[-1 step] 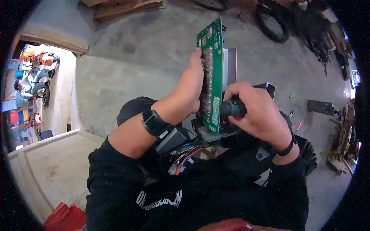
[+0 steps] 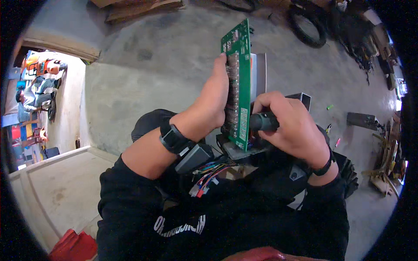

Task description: Inspecting and repairing an electronic circuit board using a screwdriver.

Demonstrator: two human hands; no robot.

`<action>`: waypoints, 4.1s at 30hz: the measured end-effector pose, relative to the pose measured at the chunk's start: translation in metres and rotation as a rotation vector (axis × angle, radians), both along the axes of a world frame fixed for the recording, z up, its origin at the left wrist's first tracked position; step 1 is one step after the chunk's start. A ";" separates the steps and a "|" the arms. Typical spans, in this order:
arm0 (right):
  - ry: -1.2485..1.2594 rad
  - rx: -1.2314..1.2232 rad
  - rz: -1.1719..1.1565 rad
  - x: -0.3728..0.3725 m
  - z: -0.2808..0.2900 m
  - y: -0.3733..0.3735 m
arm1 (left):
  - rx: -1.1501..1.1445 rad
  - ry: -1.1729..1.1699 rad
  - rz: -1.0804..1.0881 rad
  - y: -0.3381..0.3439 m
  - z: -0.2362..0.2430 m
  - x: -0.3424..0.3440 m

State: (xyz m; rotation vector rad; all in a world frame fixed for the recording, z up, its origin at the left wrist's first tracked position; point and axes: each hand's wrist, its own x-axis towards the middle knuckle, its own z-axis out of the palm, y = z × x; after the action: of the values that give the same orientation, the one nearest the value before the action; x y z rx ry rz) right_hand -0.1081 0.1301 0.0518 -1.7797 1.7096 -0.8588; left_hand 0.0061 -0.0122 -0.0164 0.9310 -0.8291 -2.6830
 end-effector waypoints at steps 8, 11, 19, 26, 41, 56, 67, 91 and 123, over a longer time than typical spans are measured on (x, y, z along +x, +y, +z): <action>0.178 -0.211 0.080 0.002 -0.008 0.005 | -0.051 -0.084 0.085 -0.001 0.011 -0.005; 0.181 -0.200 0.118 0.002 -0.006 0.003 | -0.046 -0.094 0.040 0.000 0.014 0.000; 0.205 -0.143 0.082 0.007 -0.001 0.007 | -0.034 -0.069 -0.012 0.000 0.007 -0.001; 0.221 -0.097 0.033 0.005 0.001 0.009 | -0.002 -0.073 -0.011 0.001 0.010 -0.004; 0.153 -0.131 0.067 0.005 0.006 0.006 | -0.017 -0.061 -0.019 0.005 0.011 -0.004; 0.123 -0.049 0.036 0.000 0.002 0.007 | -0.003 -0.097 -0.019 0.003 0.007 -0.005; -0.098 -0.422 -0.303 -0.018 -0.006 0.007 | -0.207 -0.215 0.020 -0.004 0.023 0.010; -1.006 -0.661 0.044 -0.015 -0.024 -0.004 | -0.558 0.141 -0.330 0.001 -0.004 0.029; -1.030 -0.550 -0.149 -0.012 -0.015 0.004 | -0.598 0.126 -0.492 0.001 0.000 0.045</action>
State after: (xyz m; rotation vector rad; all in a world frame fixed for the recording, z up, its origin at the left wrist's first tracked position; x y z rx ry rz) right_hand -0.1201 0.1341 0.0369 -1.0877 0.9461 -2.0011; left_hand 0.0510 -0.0109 -0.0159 0.4488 -1.8838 -2.5340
